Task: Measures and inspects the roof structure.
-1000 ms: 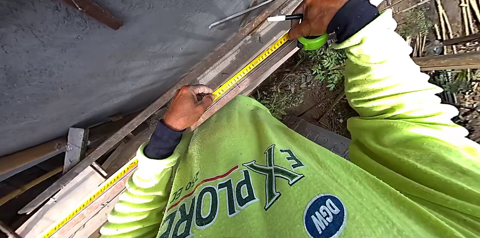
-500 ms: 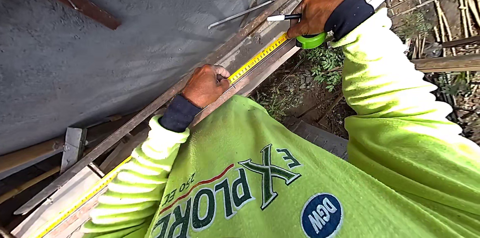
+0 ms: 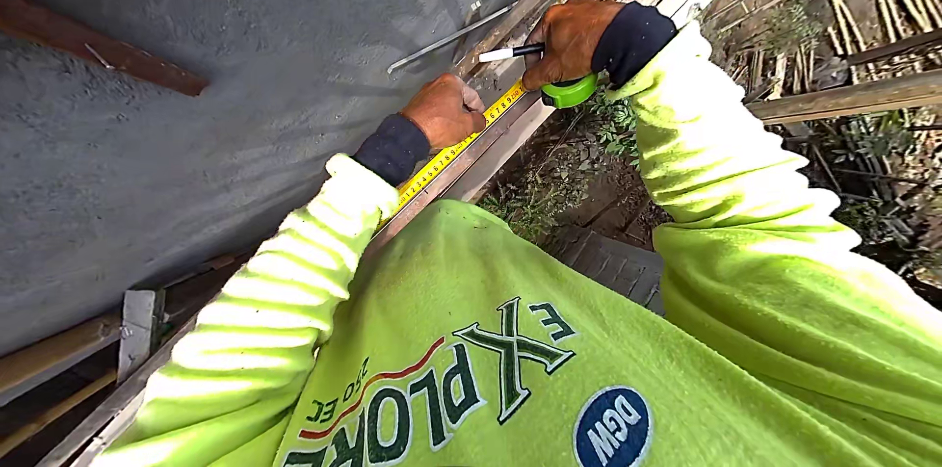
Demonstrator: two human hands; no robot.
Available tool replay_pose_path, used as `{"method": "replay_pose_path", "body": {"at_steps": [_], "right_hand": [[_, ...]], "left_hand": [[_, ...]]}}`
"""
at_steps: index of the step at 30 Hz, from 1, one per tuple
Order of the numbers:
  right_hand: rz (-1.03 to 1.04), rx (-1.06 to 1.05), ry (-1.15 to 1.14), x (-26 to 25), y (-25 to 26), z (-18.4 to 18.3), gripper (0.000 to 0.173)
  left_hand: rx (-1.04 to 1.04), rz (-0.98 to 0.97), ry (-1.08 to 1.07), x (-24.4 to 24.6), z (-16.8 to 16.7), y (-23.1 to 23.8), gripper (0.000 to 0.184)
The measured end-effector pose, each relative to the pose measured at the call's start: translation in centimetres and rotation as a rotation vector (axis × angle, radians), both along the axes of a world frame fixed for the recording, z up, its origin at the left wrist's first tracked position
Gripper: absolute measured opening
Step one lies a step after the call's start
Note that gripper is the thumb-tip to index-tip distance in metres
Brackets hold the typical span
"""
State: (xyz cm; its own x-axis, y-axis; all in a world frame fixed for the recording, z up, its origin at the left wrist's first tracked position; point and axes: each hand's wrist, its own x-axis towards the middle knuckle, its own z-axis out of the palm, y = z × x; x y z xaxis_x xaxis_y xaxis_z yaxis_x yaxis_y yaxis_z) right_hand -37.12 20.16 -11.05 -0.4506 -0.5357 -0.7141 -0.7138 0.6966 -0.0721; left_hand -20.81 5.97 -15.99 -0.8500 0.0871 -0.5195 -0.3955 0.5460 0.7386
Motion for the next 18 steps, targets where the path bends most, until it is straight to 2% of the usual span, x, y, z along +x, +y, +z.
{"method": "replay_pose_path", "body": {"at_steps": [6,18], "right_hand": [[0.037,-0.026,-0.021,-0.5,0.4,-0.8,0.034],[0.127,-0.046,-0.076,-1.4,0.1,-1.4,0.034]], "left_hand": [[0.009,-0.010,0.033,-1.3,-0.6,0.4,0.018],[0.064,0.020,-0.047,-1.2,-0.5,-0.2,0.013]]}}
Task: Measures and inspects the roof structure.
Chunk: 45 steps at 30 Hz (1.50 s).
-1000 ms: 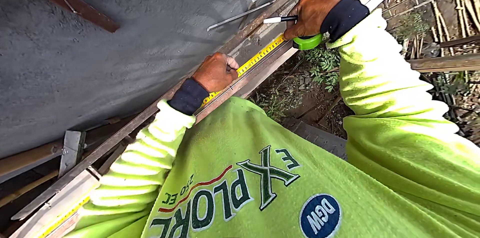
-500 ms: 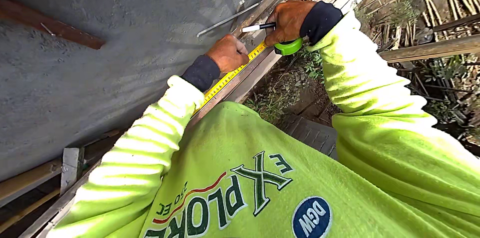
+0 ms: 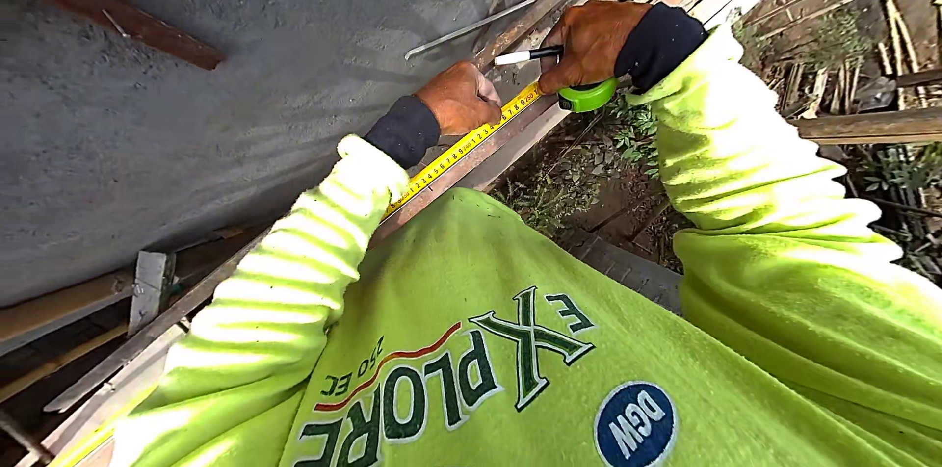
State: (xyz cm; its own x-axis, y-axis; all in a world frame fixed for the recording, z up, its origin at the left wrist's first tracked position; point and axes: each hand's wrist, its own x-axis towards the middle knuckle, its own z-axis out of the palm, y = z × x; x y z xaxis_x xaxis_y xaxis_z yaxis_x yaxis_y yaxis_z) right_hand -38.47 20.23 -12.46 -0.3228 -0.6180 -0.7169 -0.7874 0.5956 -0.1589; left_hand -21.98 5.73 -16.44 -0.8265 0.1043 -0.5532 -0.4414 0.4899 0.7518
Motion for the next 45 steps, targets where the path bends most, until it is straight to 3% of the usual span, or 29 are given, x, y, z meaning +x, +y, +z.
{"method": "replay_pose_path", "body": {"at_steps": [16,33,45], "right_hand": [[-0.032,0.006,-0.022,0.1,0.3,-0.5,0.031],[-0.004,0.003,-0.012,-0.1,0.2,-0.6,0.031],[-0.121,0.075,0.065,1.2,-0.3,-0.5,0.032]], "left_hand": [[0.071,-0.044,-0.138,2.3,0.4,-1.7,0.013],[-0.024,-0.083,-0.208,-0.6,0.2,-0.4,0.012],[-0.092,-0.066,-0.242,-0.8,-0.7,0.3,0.026]]}}
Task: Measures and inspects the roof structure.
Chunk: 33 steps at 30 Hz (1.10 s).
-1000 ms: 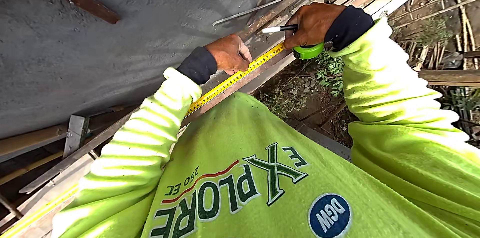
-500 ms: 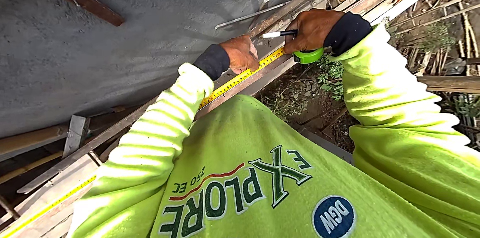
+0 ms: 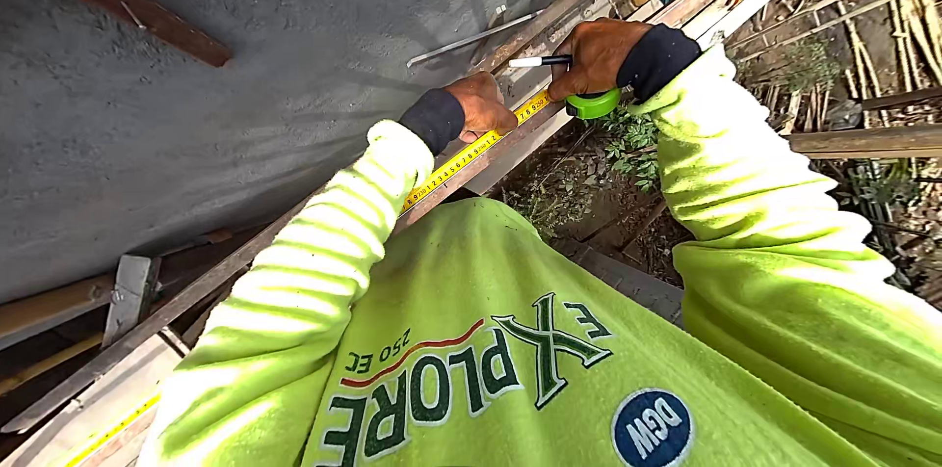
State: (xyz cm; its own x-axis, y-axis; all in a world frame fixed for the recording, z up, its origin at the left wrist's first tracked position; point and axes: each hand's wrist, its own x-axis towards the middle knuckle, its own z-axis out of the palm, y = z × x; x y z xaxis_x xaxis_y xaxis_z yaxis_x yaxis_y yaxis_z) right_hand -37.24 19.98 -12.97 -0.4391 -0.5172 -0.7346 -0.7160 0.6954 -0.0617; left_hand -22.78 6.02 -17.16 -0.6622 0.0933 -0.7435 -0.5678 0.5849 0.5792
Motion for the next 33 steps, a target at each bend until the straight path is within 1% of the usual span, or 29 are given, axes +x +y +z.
{"method": "replay_pose_path", "body": {"at_steps": [4,8,13,16,20,22,24,27,29,33], "right_hand": [[0.004,0.003,0.015,0.0,-0.1,0.1,0.033],[0.057,0.026,-0.016,0.0,0.1,0.3,0.032],[0.278,0.050,-0.128,-0.7,-0.7,0.7,0.030],[0.414,0.090,-0.163,-1.5,-1.7,1.2,0.030],[0.637,0.020,-0.252,-2.0,-2.6,0.7,0.026],[0.721,-0.018,-0.289,-2.1,-3.5,0.2,0.021],[0.782,-0.008,-0.335,-2.0,-4.5,-0.1,0.021],[0.837,-0.007,-0.383,-1.5,-4.9,-0.9,0.027],[0.845,-0.038,-0.344,-1.0,-4.5,-1.3,0.028],[0.842,-0.105,-0.280,-0.8,-3.8,-1.3,0.029]], "left_hand": [[-0.016,0.011,-0.019,-0.2,0.1,0.1,0.028],[0.067,0.039,-0.006,0.4,-0.3,0.0,0.026],[0.098,0.016,-0.018,0.6,0.1,-0.4,0.021],[0.079,0.042,-0.015,0.4,0.3,-0.3,0.021],[0.040,0.073,-0.004,1.2,0.8,-0.3,0.027],[0.003,0.112,0.012,1.8,1.3,-0.4,0.027],[-0.015,0.143,0.022,2.3,1.7,-0.3,0.027],[-0.017,0.204,0.065,2.7,1.9,0.1,0.021],[-0.001,0.256,0.103,3.0,1.8,0.3,0.017],[0.011,0.316,0.143,3.5,1.6,0.6,0.017]]}}
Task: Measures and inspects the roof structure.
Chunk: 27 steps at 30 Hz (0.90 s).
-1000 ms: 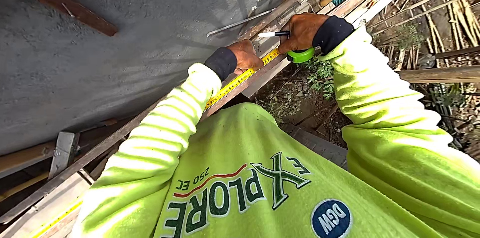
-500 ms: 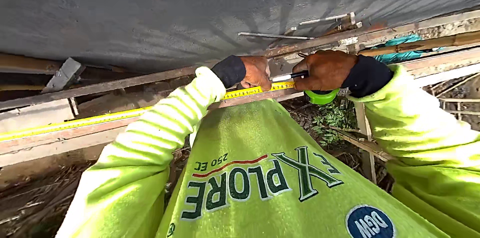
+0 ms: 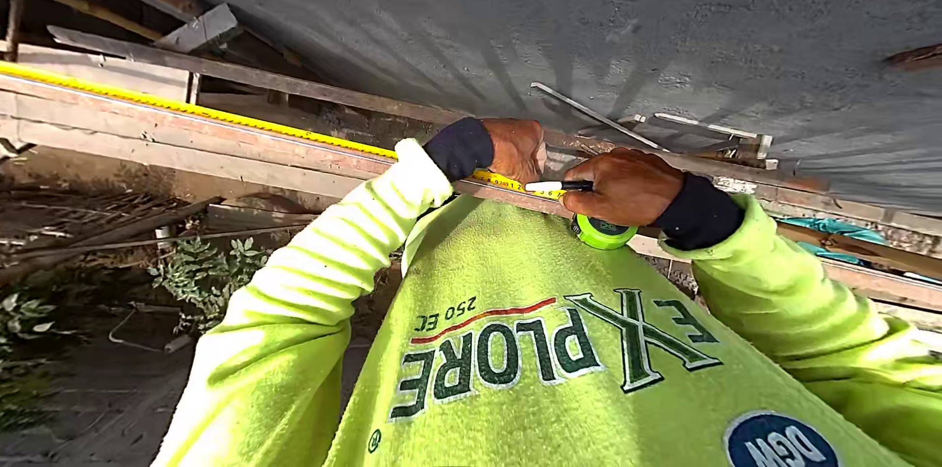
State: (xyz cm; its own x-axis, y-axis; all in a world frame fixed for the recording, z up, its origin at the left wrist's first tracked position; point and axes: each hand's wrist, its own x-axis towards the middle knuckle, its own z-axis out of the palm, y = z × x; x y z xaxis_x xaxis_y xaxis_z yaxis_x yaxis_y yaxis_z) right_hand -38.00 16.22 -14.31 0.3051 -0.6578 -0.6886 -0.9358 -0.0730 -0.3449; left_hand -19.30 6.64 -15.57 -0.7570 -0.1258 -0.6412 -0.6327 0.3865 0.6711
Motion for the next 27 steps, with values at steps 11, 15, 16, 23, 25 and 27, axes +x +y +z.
{"method": "replay_pose_path", "body": {"at_steps": [11,15,16,23,25,27], "right_hand": [[-0.060,-0.167,-0.013,-0.1,2.0,-0.1,0.034],[-0.065,-0.164,-0.022,-0.1,1.9,-0.1,0.035],[-0.062,-0.161,-0.019,-0.2,1.8,-0.1,0.035],[-0.082,-0.139,-0.037,-0.4,1.7,-0.1,0.036],[-0.086,-0.060,-0.036,-0.4,1.1,0.1,0.036],[-0.081,-0.020,-0.045,-0.5,0.7,0.1,0.035]], "left_hand": [[0.054,0.056,-0.005,2.6,0.6,-1.3,0.006],[0.049,0.048,0.014,2.7,0.1,-1.2,0.008],[0.067,0.050,0.033,2.6,-0.2,-1.1,0.009],[0.107,0.065,0.125,2.3,-1.3,-0.3,0.007],[0.096,0.056,0.144,2.0,-1.6,-0.1,0.010],[0.087,0.048,0.146,1.7,-1.7,0.1,0.016]]}}
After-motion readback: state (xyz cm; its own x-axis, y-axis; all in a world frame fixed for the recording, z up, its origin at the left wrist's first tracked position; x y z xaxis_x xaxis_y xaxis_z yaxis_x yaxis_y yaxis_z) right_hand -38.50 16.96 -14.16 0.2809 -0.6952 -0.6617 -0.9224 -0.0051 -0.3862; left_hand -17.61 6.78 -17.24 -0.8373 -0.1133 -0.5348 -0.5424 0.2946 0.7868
